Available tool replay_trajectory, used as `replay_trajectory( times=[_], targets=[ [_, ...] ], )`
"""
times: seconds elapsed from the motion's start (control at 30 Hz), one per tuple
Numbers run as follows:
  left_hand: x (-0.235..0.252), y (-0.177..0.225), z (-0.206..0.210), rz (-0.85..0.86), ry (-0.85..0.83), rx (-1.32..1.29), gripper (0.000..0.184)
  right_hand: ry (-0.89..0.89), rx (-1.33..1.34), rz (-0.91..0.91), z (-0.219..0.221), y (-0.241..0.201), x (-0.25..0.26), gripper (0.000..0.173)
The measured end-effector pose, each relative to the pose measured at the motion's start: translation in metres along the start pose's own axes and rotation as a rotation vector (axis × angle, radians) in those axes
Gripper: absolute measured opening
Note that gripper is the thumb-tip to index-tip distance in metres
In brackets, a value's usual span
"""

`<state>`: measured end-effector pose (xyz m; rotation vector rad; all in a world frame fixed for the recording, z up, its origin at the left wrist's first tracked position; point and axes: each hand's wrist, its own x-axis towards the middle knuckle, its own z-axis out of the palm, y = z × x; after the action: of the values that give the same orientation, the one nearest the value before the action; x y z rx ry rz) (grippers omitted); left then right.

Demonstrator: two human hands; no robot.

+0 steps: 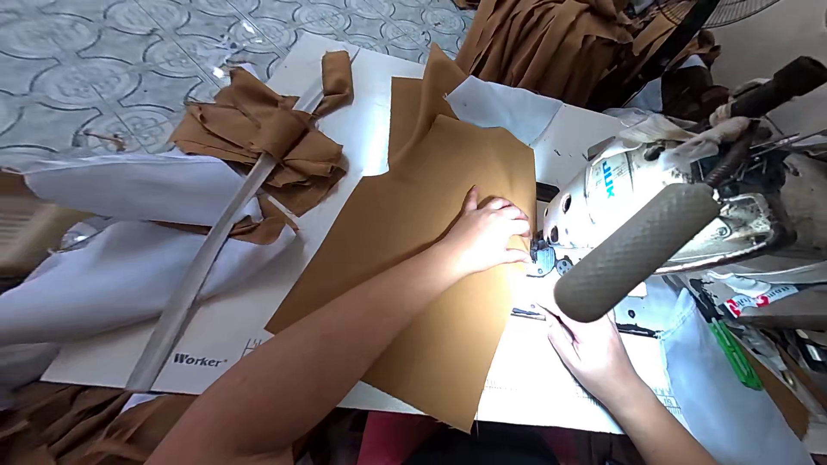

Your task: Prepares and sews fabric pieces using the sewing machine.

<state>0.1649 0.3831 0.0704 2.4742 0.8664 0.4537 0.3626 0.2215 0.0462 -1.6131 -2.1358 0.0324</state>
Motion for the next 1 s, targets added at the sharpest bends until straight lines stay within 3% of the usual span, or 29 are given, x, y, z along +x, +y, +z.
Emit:
replay_trajectory(
  times=[0.13,0.27,0.37,0.43,0.57,0.63,0.77,0.9,0.93,1.0],
  targets=[
    [-0.008,0.016,-0.006,-0.093,-0.139,0.086,0.046,0.008,-0.017,-0.002,0.002,0.001,0.000,0.035],
    [-0.054,0.076,-0.018,-0.298,-0.414,0.192,0.060,0.010,-0.018,-0.013,0.002,0.002,0.000,0.035],
    [-0.074,0.091,-0.031,-0.438,-0.534,0.200,0.051,0.022,0.003,-0.013,0.004,0.003,0.001,0.033],
    [-0.066,0.072,-0.042,-0.521,-0.353,0.174,0.034,0.021,0.015,-0.011,0.003,0.002,0.001,0.032],
    [-0.011,-0.002,-0.040,-0.513,-0.025,0.190,0.033,0.027,0.033,-0.013,0.001,0.000,0.002,0.033],
    [0.010,-0.027,-0.028,-0.447,0.034,0.183,0.034,0.028,0.055,-0.015,0.001,0.000,0.002,0.033],
    [0.017,-0.034,-0.023,-0.456,0.114,0.239,0.034,0.044,0.125,-0.012,-0.004,-0.002,0.001,0.031],
    [-0.049,-0.010,-0.055,-0.527,0.189,0.143,0.038,0.047,0.155,-0.050,-0.005,-0.003,-0.003,0.033],
    [-0.082,0.000,-0.061,-0.482,0.229,0.058,0.037,0.060,0.162,-0.066,-0.006,-0.002,-0.004,0.033],
    [-0.164,0.019,-0.074,-0.399,0.141,-0.170,0.026,0.076,0.199,-0.080,-0.008,-0.003,-0.007,0.032]
  ],
)
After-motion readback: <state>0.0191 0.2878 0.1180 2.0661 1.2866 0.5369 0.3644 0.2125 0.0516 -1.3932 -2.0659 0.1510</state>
